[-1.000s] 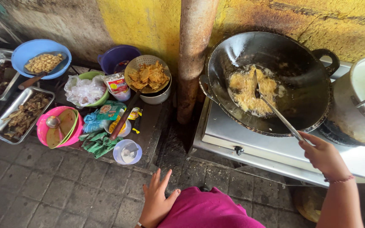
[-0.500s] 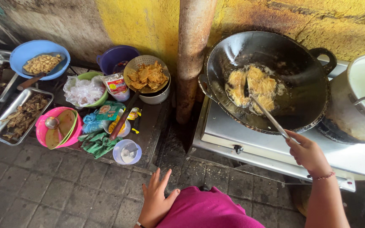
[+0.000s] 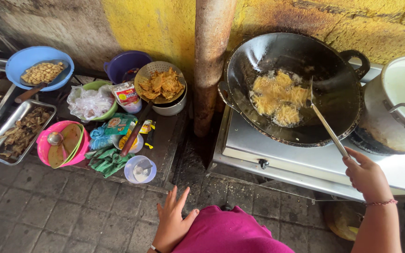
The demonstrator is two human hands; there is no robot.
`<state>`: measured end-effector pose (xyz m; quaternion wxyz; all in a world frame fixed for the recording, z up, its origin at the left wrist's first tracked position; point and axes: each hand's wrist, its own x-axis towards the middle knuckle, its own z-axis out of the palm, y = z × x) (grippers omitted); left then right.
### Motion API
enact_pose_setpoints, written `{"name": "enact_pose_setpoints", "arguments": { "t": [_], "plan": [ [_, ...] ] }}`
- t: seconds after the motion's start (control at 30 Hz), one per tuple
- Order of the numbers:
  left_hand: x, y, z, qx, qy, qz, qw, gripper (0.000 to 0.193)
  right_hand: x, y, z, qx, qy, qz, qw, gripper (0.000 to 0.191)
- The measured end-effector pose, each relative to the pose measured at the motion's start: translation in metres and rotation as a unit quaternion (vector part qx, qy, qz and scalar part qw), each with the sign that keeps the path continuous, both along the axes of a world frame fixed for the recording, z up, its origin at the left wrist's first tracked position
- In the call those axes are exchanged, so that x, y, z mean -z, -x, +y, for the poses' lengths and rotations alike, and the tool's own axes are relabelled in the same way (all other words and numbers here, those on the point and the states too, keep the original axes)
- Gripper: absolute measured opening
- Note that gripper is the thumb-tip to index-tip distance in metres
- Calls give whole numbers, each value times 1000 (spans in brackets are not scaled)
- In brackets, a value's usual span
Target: The person stirs and flips pieces of food frying in hot oil inside a wok using a metal spatula. The person keeps the food moving in the oil to cook it evenly.
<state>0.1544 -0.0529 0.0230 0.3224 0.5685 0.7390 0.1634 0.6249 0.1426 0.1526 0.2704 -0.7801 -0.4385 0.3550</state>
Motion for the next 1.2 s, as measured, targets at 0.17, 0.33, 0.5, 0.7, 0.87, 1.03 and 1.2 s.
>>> {"name": "enact_pose_setpoints", "arguments": {
  "t": [0.17,0.33,0.5,0.7,0.87,1.03,1.2],
  "plan": [
    [2,-1,0,6,-15,3,1000,78,4,-3,-2,2,38,-10,999,42],
    [1,-1,4,6,-57,15,998,81,12,-6,-6,-22,43,6,999,43],
    [-7,3,27,-1,-126,55,991,76,6,-6,-7,-25,21,35,999,43],
    [-26,-28,48,82,-120,-10,989,76,2,0,9,-36,-20,65,997,44],
    [-34,-64,48,141,-14,-59,988,76,14,1,22,-55,-27,86,994,43],
    [-31,-68,52,140,5,-26,990,74,19,-7,24,-55,-5,52,997,43],
    [-25,-77,54,120,-8,-9,993,73,16,-25,27,-56,-27,58,996,43]
  ]
}}
